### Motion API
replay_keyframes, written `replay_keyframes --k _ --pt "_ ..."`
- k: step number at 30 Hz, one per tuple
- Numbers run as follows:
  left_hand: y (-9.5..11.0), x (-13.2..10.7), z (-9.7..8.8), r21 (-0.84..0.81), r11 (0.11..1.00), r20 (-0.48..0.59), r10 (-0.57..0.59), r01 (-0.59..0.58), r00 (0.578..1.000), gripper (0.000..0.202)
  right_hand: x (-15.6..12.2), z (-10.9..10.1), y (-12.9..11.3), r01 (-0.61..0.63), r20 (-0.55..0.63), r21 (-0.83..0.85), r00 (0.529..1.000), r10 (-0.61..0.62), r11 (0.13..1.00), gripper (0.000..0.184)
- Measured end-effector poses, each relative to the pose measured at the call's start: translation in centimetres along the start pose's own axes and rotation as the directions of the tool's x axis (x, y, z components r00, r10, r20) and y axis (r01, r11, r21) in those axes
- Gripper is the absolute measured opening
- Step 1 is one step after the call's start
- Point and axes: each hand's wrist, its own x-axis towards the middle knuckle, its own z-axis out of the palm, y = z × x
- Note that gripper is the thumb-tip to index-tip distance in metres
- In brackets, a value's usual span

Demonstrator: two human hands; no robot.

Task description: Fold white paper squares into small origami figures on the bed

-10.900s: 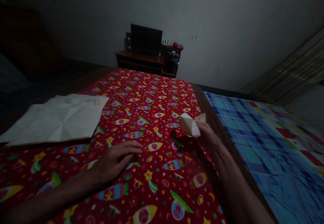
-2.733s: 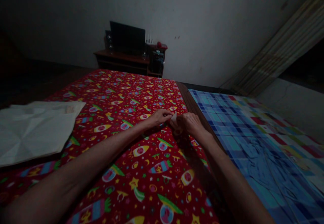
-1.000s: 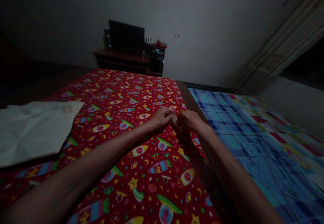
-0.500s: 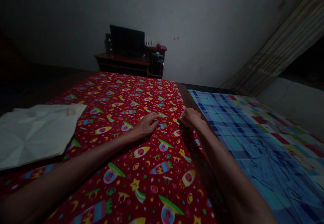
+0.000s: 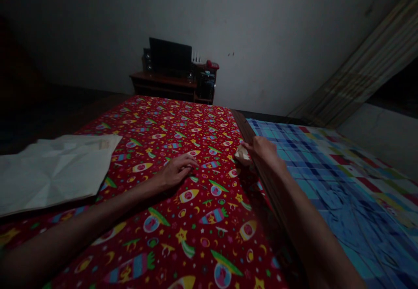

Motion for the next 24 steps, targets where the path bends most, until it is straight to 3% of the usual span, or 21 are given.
replay_keyframes --k 3,6,10,12,16,19,24 --pt "1.2 -1.6 -1.6 0.007 0.999 0.029 0.035 -0.035 0.999 0.027 -1.6 -2.0 0.3 -0.01 -0.038 0.048 0.999 0.012 0.999 0.047" --pt "2.8 -3.6 -3.6 0.038 0.998 0.059 0.048 -0.051 0.997 0.026 -4.7 -2.8 -0.8 0.016 -0.081 0.073 0.997 -0.01 0.997 0.047" --pt "4.8 -6.4 -6.1 0.079 0.997 0.088 0.007 -0.014 0.996 0.028 -9.3 -1.2 -2.3 0.18 -0.098 0.199 0.982 -0.163 0.963 0.04" --pt "5.5 -7.8 -6.9 0.096 0.995 0.084 -0.032 0.024 0.996 0.029 -10.4 0.2 -1.8 0.147 -0.156 0.213 0.981 -0.115 0.966 0.033" --pt "5.9 -10.2 -7.1 0.095 0.991 0.079 -0.1 0.093 0.992 0.028 -9.6 2.9 1.5 -0.027 -0.219 0.172 0.974 0.065 0.985 0.035" --pt "5.3 -11.4 -6.4 0.047 0.99 0.073 -0.138 0.135 0.988 0.028 -8.0 4.4 3.3 0.107 -0.112 0.319 0.991 -0.074 0.942 0.042" --pt "4.2 -11.9 -5.4 0.001 0.981 0.069 -0.191 0.192 0.979 0.029 -6.7 5.3 3.2 0.204 -0.03 0.331 0.978 -0.206 0.921 0.034"
